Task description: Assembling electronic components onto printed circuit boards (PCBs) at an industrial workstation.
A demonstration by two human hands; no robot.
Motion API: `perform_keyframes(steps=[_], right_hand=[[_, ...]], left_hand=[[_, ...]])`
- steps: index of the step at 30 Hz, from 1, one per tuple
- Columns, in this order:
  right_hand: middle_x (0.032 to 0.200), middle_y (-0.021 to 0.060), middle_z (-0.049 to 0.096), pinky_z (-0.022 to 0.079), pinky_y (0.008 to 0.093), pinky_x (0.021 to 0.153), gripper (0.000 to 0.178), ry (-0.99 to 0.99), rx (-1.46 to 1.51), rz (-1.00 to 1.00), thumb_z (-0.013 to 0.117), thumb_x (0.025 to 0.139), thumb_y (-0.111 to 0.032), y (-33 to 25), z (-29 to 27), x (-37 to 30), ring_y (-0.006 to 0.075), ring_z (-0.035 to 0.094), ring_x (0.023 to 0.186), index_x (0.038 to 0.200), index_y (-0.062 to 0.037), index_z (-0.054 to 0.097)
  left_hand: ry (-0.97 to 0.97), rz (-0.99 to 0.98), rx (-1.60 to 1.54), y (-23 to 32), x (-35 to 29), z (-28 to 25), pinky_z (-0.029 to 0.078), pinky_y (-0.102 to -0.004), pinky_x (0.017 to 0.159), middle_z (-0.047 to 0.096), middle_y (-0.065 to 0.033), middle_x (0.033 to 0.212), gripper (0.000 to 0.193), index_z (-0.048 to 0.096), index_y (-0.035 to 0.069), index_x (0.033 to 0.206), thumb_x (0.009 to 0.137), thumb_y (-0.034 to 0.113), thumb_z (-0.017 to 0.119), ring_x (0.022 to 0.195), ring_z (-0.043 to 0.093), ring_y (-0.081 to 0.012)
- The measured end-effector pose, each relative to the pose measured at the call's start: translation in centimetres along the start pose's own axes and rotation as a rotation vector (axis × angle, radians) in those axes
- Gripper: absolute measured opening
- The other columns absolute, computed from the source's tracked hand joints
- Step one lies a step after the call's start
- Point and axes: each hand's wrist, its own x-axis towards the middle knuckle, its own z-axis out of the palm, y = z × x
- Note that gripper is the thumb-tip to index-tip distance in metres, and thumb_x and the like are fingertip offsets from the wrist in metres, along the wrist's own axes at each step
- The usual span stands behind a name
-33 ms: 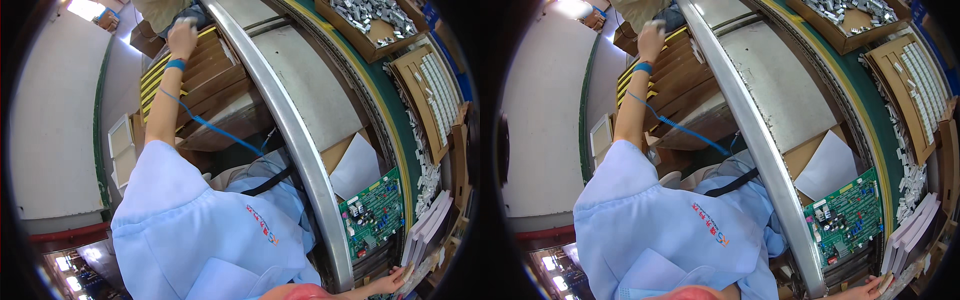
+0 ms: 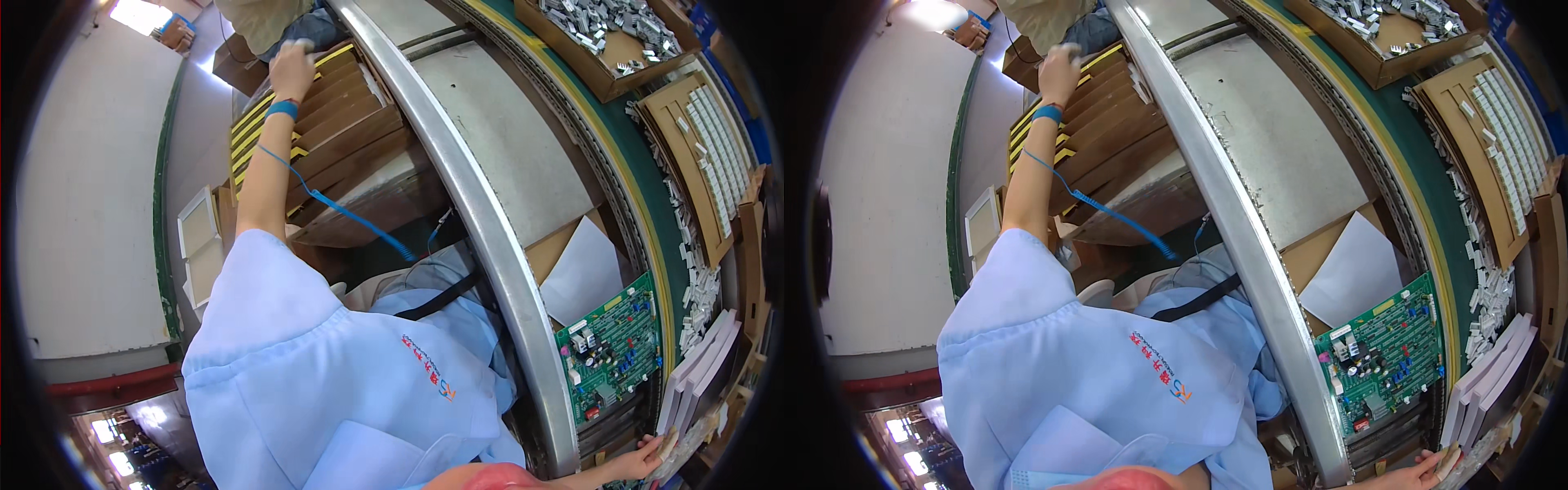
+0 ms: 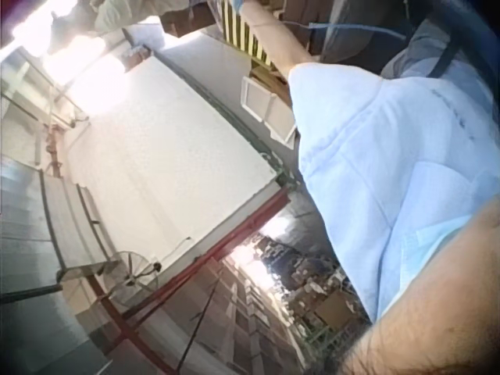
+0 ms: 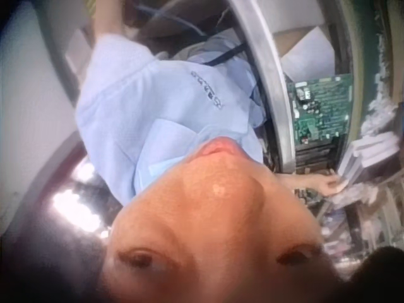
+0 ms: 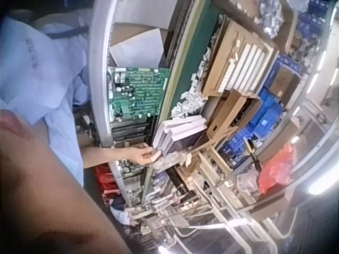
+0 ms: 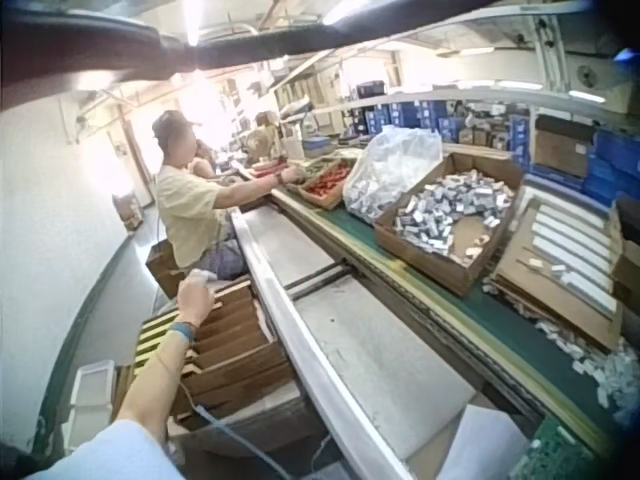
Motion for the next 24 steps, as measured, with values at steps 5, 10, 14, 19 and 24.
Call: perform_keyframes(steps=[5, 10, 14, 19, 24], right_hand=[[0.079, 0.0089, 0.067, 0.047, 0.0249, 0.059, 0.027, 0.048, -0.028, -0.002, 0.064, 0.091, -0.021, -2.6, -2.5, -1.1, 0.0127, 0.058, 0.066, 0.099, 0.0045, 0.065], [0.082, 0.0089, 0.069, 0.051, 0.0265, 0.064, 0.024, 0.112, -0.119, 0.110, 0.065, 0.089, -0.019, -0.5, -7.2, -3.3, 0.0117, 0.063, 0.069, 0.105, -0.0008, 0.066], [0.090, 0.0033, 0.068, 0.049, 0.0203, 0.064, 0.029, 0.239, -0.059, 0.140, 0.062, 0.090, -0.008, -5.0, -10.9, -6.1, 0.0073, 0.061, 0.074, 0.119, -0.0052, 0.061], [0.085, -0.0001, 0.067, 0.042, 0.0177, 0.058, 0.026, 0.296, -0.241, 0.273, 0.061, 0.090, -0.008, -3.7, -20.3, -11.4, 0.0039, 0.056, 0.067, 0.117, -0.0079, 0.064], [0.103, 0.0170, 0.066, 0.050, 0.0432, 0.082, 0.030, -0.260, -0.985, 0.646, 0.064, 0.081, -0.024, 1.1, -25.5, -20.1, 0.0345, 0.062, 0.100, 0.111, -0.0163, 0.065]], left_hand=[[-0.260, -0.054, 0.083, -3.7, -2.1, 4.4, 0.047, -0.0443, 0.086, 0.065, -0.0135, 0.103, 0.023, 0.069, 0.014, 0.100, 0.084, 0.025, 0.057, 0.098, 0.061, -0.0341], [-0.430, 0.147, -0.155, -1.5, -2.2, 3.6, 0.050, -0.0449, 0.067, 0.066, -0.0204, 0.092, 0.029, 0.065, 0.008, 0.102, 0.091, 0.031, 0.053, 0.081, 0.064, -0.0379], [-0.532, 0.127, 0.047, -0.7, -3.5, 0.7, 0.048, -0.0410, 0.083, 0.064, -0.0169, 0.107, 0.034, 0.063, 0.004, 0.113, 0.094, 0.027, 0.047, 0.099, 0.061, -0.0331], [-0.712, 0.257, -0.038, -1.6, -0.4, 0.4, 0.046, -0.0374, 0.085, 0.064, -0.0166, 0.114, 0.033, 0.062, 0.002, 0.115, 0.088, 0.018, 0.054, 0.101, 0.061, -0.0328], [-0.864, 0.236, 0.004, -3.1, 3.8, 6.4, 0.046, -0.0360, 0.070, 0.066, -0.0173, 0.089, 0.024, 0.064, -0.006, 0.100, 0.084, 0.011, 0.058, 0.077, 0.060, -0.0252]])
